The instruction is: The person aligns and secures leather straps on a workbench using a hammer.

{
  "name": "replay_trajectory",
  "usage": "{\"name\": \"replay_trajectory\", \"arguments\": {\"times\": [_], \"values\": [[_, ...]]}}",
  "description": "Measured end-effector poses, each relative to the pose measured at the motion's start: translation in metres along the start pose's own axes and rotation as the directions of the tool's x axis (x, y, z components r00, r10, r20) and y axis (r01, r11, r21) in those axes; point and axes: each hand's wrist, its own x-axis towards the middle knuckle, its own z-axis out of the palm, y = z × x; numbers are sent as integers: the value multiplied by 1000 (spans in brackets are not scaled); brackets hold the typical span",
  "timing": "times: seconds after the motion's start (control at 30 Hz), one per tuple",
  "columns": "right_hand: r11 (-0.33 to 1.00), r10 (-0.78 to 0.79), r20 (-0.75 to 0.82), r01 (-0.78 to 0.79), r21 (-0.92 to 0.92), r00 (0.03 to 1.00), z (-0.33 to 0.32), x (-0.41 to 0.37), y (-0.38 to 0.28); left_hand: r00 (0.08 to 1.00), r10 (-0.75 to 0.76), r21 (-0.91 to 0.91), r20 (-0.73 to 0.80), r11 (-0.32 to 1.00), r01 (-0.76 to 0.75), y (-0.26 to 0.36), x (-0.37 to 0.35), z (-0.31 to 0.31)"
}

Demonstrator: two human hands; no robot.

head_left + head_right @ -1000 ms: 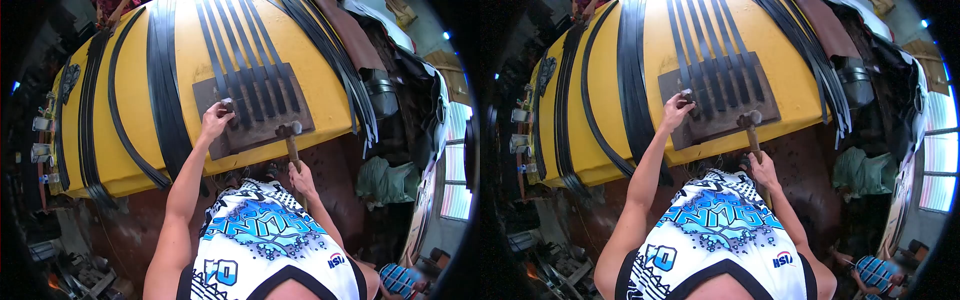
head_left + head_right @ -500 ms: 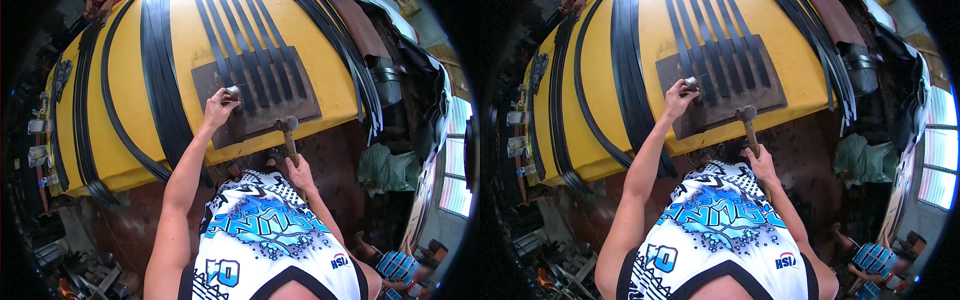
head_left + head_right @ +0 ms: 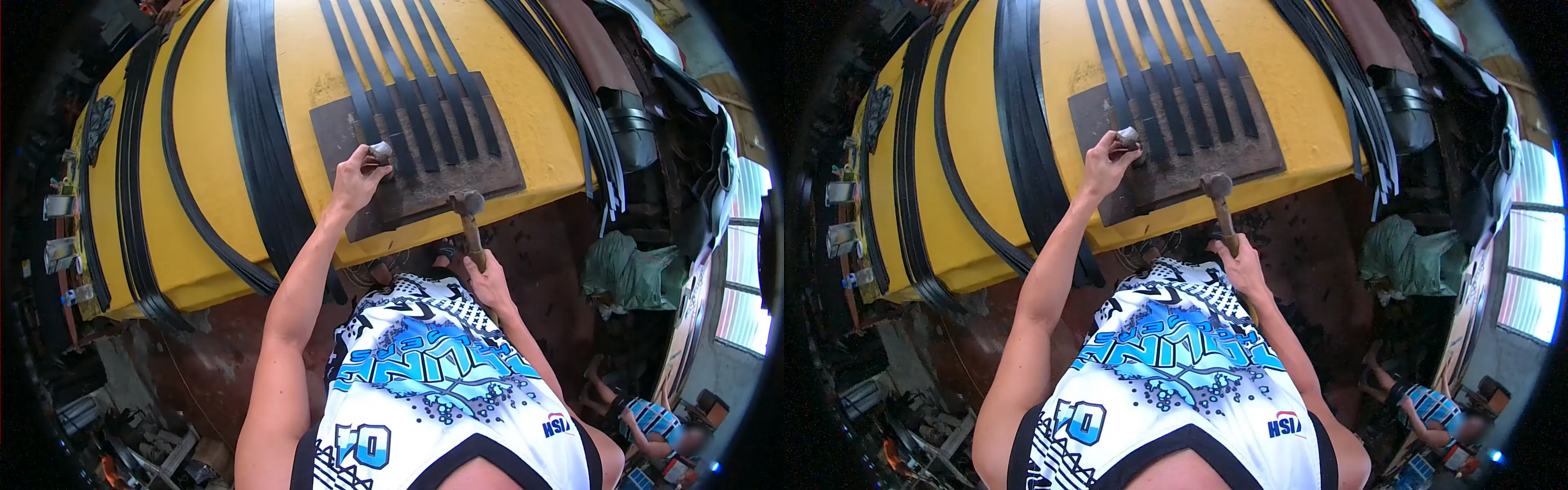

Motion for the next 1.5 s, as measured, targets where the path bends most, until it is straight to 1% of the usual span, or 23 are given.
{"name": "replay_trajectory", "arguments": {"times": [0.33,0.43,0.5,0.57,0.6,0.67,0.77,0.8,0.83,0.9,0.97,1.0,1.03,1.1,1.13,1.17,1.2,1.23,1.33,1.37,1.4,1.43,1.5], "values": [[1000,-29,-10,29,8,1000,0,-2,-4,1000,23,-1,-12,1000,-23,-1,-3,1],[999,-31,-13,31,-7,999,-2,-3,-7,996,66,-22,-58,998,-67,-1,-9,4],[999,-35,-11,35,-20,999,-3,-5,-9,982,158,156,-99,977,-142,7,-15,4],[983,-172,-93,165,-77,981,-3,-6,-10,976,177,169,-129,974,-154,5,-20,7],[982,-177,-94,170,-80,980,-5,-7,-14,969,192,181,-156,970,-163,3,-22,10],[997,-42,38,44,-64,998,-13,-12,-28,962,205,175,-178,969,-174,-2,-24,15],[997,-75,127,77,-6,989,-20,-22,-55,952,223,161,-207,968,-192,-9,-26,18],[988,-151,130,145,57,980,-23,-24,-66,949,230,149,-216,968,-201,-8,-26,18],[987,-158,129,152,54,979,-28,-28,-81,947,235,150,-221,967,-205,-8,-27,19],[909,-365,66,340,241,929,-37,-39,-122,945,233,162,-228,966,-199,-6,-28,19],[697,-595,-46,543,469,802,-39,-44,-147,944,238,168,-229,965,-203,-6,-29,18],[555,-713,-106,651,518,693,-41,-44,-159,946,234,173,-222,965,-198,-7,-29,18],[415,-789,-156,702,578,594,-42,-38,-166,944,233,173,-232,965,-196,-9,-28,19],[304,-782,-291,745,595,551,-30,-33,-183,951,202,126,-233,976,-176,-9,-29,21],[306,-785,-283,743,596,551,-21,-18,-164,950,198,125,-241,977,-172,-9,-28,21],[621,-690,-121,670,408,714,-4,7,-126,947,204,142,-248,975,-173,-9,-28,20],[821,-561,16,554,136,828,0,9,-122,946,210,157,-249,972,-174,-9,-30,21],[883,-405,152,429,-192,902,4,11,-119,946,210,155,-248,972,-176,-8,-33,20],[828,-469,171,499,-255,866,-5,18,-117,933,260,186,-250,958,-217,-5,-23,16],[942,-295,228,323,-95,928,-9,2,-120,945,208,149,-250,973,-175,-6,-33,19],[990,-140,306,132,48,942,-15,-3,-122,949,169,114,-265,983,-144,-5,-33,21],[988,-156,301,150,44,941,-21,1,-123,944,184,116,-275,981,-158,-5,-23,20],[983,-103,301,50,179,948,-26,-6,-111,987,-40,-97,-156,995,26,-2,-20,13]]}}
